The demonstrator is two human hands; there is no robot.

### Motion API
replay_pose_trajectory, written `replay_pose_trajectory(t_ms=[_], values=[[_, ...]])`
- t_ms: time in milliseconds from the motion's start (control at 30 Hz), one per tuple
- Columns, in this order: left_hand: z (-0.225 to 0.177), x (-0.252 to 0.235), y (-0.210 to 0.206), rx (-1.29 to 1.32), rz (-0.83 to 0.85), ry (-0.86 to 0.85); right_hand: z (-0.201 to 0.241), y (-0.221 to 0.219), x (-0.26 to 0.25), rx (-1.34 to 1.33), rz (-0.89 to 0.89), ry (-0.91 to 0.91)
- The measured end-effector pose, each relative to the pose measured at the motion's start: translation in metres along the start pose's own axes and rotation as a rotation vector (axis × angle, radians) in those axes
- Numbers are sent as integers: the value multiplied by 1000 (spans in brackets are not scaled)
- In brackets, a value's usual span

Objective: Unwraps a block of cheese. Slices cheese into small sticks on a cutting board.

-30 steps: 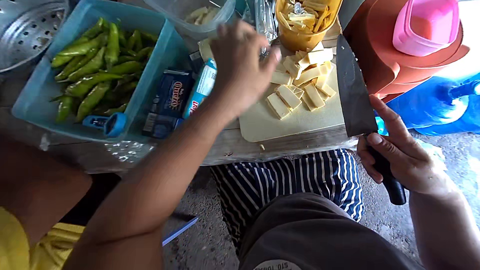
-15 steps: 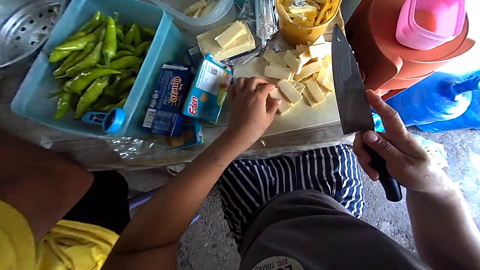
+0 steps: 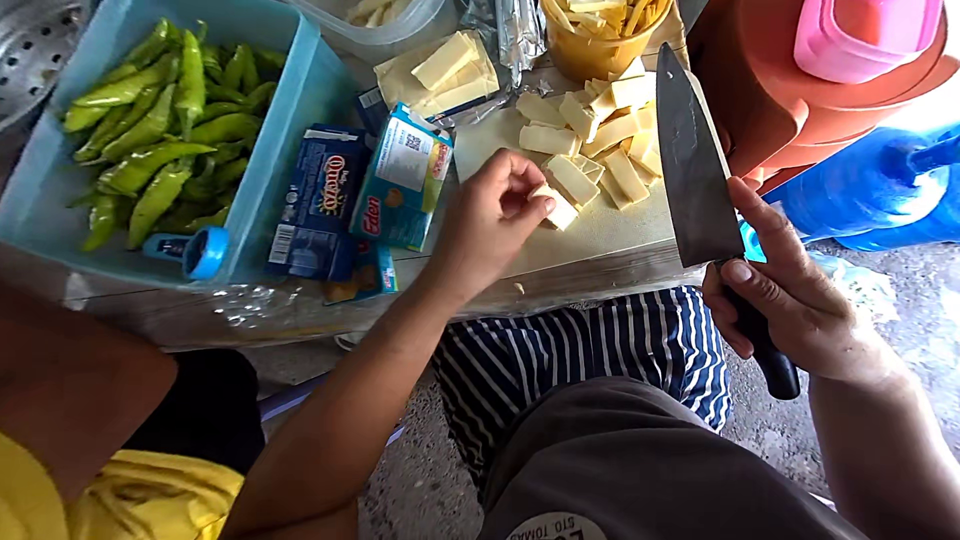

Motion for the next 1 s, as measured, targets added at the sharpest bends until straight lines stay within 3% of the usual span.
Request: replay_pose_trajectory(t_ms=[100, 200, 433, 700, 867, 1000], values=[[0, 0, 7, 213, 57, 200, -1, 2, 0, -1, -3, 2], [7, -4, 9, 220, 46, 247, -2, 3, -2, -5, -1, -1], [24, -18, 7, 104, 17, 237, -2, 1, -4, 9, 6, 2], [14, -22, 1, -242, 17, 65, -4, 3, -2, 9, 6, -2], [11, -17, 3, -490, -2, 57, -3, 2, -3, 20, 11, 7], [9, -14, 0, -526, 9, 24, -1, 1, -5, 42, 6, 8]])
Point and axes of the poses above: each hand's wrist, its own x-axis away from the middle knuckle, its own y-axis out of the back of the hand, z = x × y, the point moved 7 cm from there along -x, towards the middle knuckle, and after that the axes turned 12 degrees about x, right-handed, at the moved point
